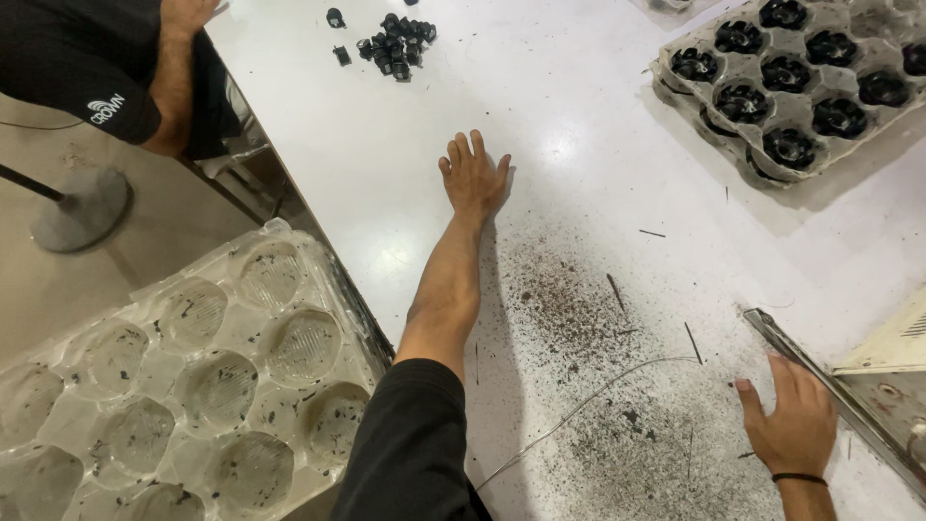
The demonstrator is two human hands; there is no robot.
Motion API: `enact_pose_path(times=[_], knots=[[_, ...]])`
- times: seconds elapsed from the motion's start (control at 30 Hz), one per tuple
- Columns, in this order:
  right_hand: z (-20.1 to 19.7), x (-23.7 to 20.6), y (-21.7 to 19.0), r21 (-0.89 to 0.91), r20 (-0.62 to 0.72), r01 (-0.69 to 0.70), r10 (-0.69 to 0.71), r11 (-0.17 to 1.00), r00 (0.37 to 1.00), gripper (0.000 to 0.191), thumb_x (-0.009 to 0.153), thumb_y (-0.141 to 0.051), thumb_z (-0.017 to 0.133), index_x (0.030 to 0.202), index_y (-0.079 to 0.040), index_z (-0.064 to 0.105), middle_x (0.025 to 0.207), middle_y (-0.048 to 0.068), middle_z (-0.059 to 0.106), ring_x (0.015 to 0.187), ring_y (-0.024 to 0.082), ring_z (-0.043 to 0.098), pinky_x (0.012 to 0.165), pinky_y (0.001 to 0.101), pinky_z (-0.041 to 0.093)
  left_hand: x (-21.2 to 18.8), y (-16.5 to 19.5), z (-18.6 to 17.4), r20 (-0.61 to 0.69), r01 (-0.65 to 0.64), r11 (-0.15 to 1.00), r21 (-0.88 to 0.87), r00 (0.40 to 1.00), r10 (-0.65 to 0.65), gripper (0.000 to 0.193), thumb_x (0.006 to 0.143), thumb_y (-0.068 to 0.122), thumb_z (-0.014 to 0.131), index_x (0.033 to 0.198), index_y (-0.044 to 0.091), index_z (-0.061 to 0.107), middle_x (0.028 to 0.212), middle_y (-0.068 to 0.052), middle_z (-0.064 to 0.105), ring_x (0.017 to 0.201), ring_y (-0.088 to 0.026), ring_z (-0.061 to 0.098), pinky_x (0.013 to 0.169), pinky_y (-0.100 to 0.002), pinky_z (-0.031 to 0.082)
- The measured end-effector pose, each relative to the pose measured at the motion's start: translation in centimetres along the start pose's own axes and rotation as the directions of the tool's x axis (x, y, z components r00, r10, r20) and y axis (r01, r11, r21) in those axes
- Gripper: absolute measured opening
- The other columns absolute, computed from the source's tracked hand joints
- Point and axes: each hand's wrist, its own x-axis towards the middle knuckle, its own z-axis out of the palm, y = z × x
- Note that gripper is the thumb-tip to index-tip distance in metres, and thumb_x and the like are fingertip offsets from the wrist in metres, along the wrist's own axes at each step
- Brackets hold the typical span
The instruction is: The person sorts black wheel hub components on a workbench, uses a handheld heated tool on the center of each hub, and places the processed hubs one at a time into a plastic tray. They also gather loose small parts from the table and handle trays of finished hubs.
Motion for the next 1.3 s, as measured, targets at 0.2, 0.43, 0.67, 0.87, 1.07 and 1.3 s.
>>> enact_pose_path(times=[0.2,0.43,0.67,0.87,1.07,1.3], knots=[[0.3,-0.7,0.5,-0.109,0.016,-0.042,0.044,0.993,0.999,0.058,0.109,-0.065,0.054,0.118,-0.009,0.065,0.096,0.010,0.058,0.097,0.026,0.053,0.089,0.0384,0.045,-0.6,-0.2,0.4,-0.085,-0.099,0.994,-0.034,0.992,0.096,0.057,0.089,0.041,0.073,0.126,0.005,0.049,0.119,-0.013,0.049,0.108,-0.029,0.046,0.090,-0.045,0.035],[0.8,-1.2,0.6,-0.106,0.041,-0.143,0.148,0.984,0.988,0.058,0.112,-0.063,0.053,0.083,-0.013,0.059,0.084,0.002,0.061,0.084,0.021,0.056,0.072,0.0354,0.046,-0.6,-0.4,0.9,-0.159,-0.166,0.986,-0.005,0.974,0.164,0.038,0.087,0.028,0.073,0.113,0.009,0.052,0.116,-0.009,0.050,0.109,-0.026,0.048,0.092,-0.043,0.037],[0.9,-1.3,0.5,-0.229,0.183,-0.207,0.251,0.951,0.951,0.067,0.112,-0.066,0.054,0.066,-0.018,0.056,0.055,-0.001,0.055,0.050,0.019,0.055,0.052,0.0349,0.042,-0.3,-0.8,0.9,-0.070,-0.219,0.974,-0.062,0.974,0.214,0.022,0.088,0.028,0.069,0.092,0.007,0.061,0.092,-0.010,0.060,0.095,-0.026,0.056,0.088,-0.041,0.043],[1.4,-0.9,0.2,-0.323,0.199,-0.203,0.277,0.924,0.940,0.068,0.113,-0.069,0.052,0.068,-0.021,0.066,0.051,0.001,0.050,0.052,0.021,0.054,0.051,0.0338,0.041,-0.1,-1.2,1.2,0.092,-0.136,0.985,-0.108,0.985,0.146,0.036,0.094,0.031,0.060,0.069,0.008,0.070,0.068,-0.012,0.069,0.071,-0.028,0.065,0.078,-0.044,0.052],[1.6,-0.9,0.0,-0.360,0.227,-0.216,0.310,0.908,0.923,0.068,0.112,-0.067,0.048,0.064,-0.021,0.060,0.050,0.001,0.049,0.051,0.021,0.053,0.050,0.0342,0.041,0.0,-1.5,1.1,0.159,-0.043,0.986,-0.159,0.985,0.069,0.042,0.096,0.033,0.056,0.065,0.008,0.071,0.067,-0.014,0.071,0.065,-0.033,0.067,0.067,-0.048,0.052],[1.6,-1.0,0.3,-0.323,0.195,-0.218,0.290,0.921,0.937,0.067,0.111,-0.069,0.050,0.067,-0.021,0.067,0.051,0.003,0.051,0.049,0.023,0.056,0.050,0.0335,0.041,0.0,-1.1,0.9,0.137,-0.052,0.990,-0.133,0.988,0.071,0.042,0.096,0.035,0.055,0.069,0.008,0.073,0.071,-0.015,0.072,0.069,-0.035,0.070,0.068,-0.050,0.054]])
